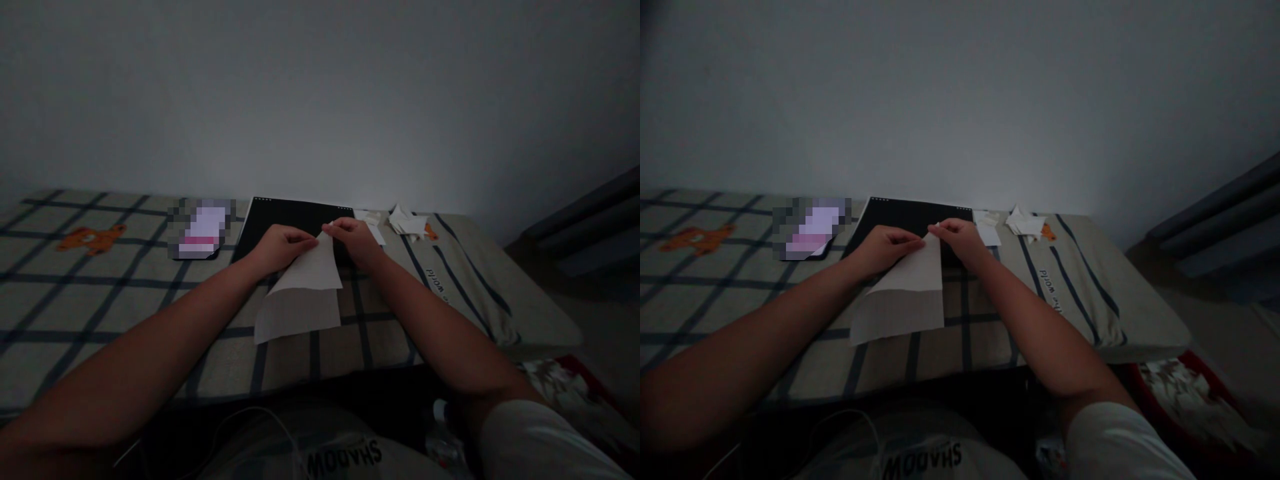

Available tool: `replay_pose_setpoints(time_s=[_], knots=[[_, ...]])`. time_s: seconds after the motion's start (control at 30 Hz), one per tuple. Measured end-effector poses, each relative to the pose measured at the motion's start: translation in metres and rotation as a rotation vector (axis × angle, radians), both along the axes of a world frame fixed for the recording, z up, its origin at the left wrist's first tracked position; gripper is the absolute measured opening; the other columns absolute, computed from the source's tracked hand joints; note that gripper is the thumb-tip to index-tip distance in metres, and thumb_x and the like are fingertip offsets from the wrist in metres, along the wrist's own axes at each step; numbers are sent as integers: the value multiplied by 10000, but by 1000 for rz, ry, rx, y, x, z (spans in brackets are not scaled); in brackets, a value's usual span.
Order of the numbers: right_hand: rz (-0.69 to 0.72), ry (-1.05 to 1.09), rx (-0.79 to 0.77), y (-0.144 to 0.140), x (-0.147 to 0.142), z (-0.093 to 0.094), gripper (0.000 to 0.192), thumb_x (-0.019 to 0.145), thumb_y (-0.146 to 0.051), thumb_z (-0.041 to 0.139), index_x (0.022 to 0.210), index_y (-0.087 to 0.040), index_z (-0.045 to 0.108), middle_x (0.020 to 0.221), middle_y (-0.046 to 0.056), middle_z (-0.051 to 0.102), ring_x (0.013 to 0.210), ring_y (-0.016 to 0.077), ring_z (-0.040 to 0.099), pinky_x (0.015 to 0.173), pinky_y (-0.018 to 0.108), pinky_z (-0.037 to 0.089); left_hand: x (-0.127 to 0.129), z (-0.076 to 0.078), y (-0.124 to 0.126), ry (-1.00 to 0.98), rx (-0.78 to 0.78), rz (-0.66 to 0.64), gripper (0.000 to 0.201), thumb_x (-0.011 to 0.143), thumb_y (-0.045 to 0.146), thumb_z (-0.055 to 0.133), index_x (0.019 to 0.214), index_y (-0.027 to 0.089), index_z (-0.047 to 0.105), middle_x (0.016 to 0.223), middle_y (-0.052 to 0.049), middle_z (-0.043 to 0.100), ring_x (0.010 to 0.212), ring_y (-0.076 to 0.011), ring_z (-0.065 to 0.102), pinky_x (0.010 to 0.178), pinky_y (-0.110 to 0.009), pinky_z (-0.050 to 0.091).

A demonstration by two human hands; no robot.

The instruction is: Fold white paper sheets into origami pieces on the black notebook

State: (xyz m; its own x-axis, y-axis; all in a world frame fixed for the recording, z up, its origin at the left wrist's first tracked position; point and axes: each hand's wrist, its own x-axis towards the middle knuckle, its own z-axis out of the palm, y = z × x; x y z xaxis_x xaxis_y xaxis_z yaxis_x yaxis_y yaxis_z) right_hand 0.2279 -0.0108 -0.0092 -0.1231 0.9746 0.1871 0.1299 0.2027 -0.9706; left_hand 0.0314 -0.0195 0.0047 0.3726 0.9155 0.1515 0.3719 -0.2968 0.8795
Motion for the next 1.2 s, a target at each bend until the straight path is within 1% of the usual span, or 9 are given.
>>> replay_pose_setpoints(time_s=[0.23, 0.33, 0.47, 0.53, 0.63, 0.77, 0.9, 1.07, 1.2], knots=[[109, 97, -79, 0, 1, 1, 360, 787, -560, 605, 774, -204, 661, 746, 17, 642, 681, 137, 580, 677, 289, 482, -2, -1, 1, 15, -8, 15, 242, 766, 395, 689, 844, 180, 769, 806, -44, 738, 701, -157, 618, 605, -255, 446], [160, 18, -92, -2, 3, 2, 370, 784, -561, 613, 754, -196, 665, 740, 27, 663, 675, 142, 593, 669, 299, 497, -5, -3, 6, -29, 1, 136, 269, 766, 421, 691, 873, 185, 766, 867, -51, 743, 760, -169, 631, 641, -256, 460], [188, -90, -75, -1, 6, 1, 280, 731, -457, 712, 815, -190, 712, 751, 29, 691, 688, 142, 606, 700, 311, 506, -8, -4, 9, -133, -23, 278, 320, 734, 443, 725, 906, 176, 761, 887, -64, 741, 775, -173, 626, 656, -260, 468], [169, -108, -70, -2, 7, 1, 257, 736, -435, 710, 811, -189, 717, 754, 32, 697, 678, 142, 607, 686, 311, 503, -9, -3, 10, -183, -80, 270, 334, 727, 441, 731, 918, 169, 755, 873, -67, 736, 727, -160, 614, 618, -255, 462], [100, -152, -43, -2, 7, 3, 219, 739, -404, 713, 774, -188, 714, 741, 32, 699, 665, 141, 602, 665, 305, 492, -11, 0, 10, -221, -198, 201, 334, 719, 428, 736, 924, 164, 748, 823, -69, 726, 646, -140, 590, 562, -250, 450], [35, -154, -33, 0, 8, 4, 187, 742, -380, 711, 763, -194, 706, 751, 34, 702, 673, 145, 601, 672, 313, 496, -16, 4, 11, -185, -305, 125, 273, 684, 380, 768, 842, 159, 744, 737, -64, 708, 594, -132, 574, 541, -251, 449], [41, -110, -49, 2, 9, 1, 191, 738, -384, 722, 779, -197, 716, 764, 40, 702, 678, 147, 598, 689, 326, 501, -19, 4, 13, -149, -279, 126, 216, 684, 365, 768, 765, 167, 738, 714, -55, 701, 596, -126, 576, 557, -253, 451], [133, -89, -161, 1, 10, 1, 211, 725, -378, 731, 813, -187, 735, 807, 52, 721, 676, 142, 608, 674, 321, 505, -21, -2, 17, -148, -181, 168, 268, 693, 403, 751, 817, 165, 753, 750, -61, 715, 617, -135, 584, 557, -251, 442], [101, -163, -122, 1, 11, 3, 199, 724, -370, 727, 774, -178, 736, 754, 45, 712, 637, 135, 592, 634, 307, 479, -21, -4, 19, -196, -199, 172, 298, 694, 416, 748, 846, 160, 749, 764, -68, 717, 620, -137, 588, 560, -253, 459]])
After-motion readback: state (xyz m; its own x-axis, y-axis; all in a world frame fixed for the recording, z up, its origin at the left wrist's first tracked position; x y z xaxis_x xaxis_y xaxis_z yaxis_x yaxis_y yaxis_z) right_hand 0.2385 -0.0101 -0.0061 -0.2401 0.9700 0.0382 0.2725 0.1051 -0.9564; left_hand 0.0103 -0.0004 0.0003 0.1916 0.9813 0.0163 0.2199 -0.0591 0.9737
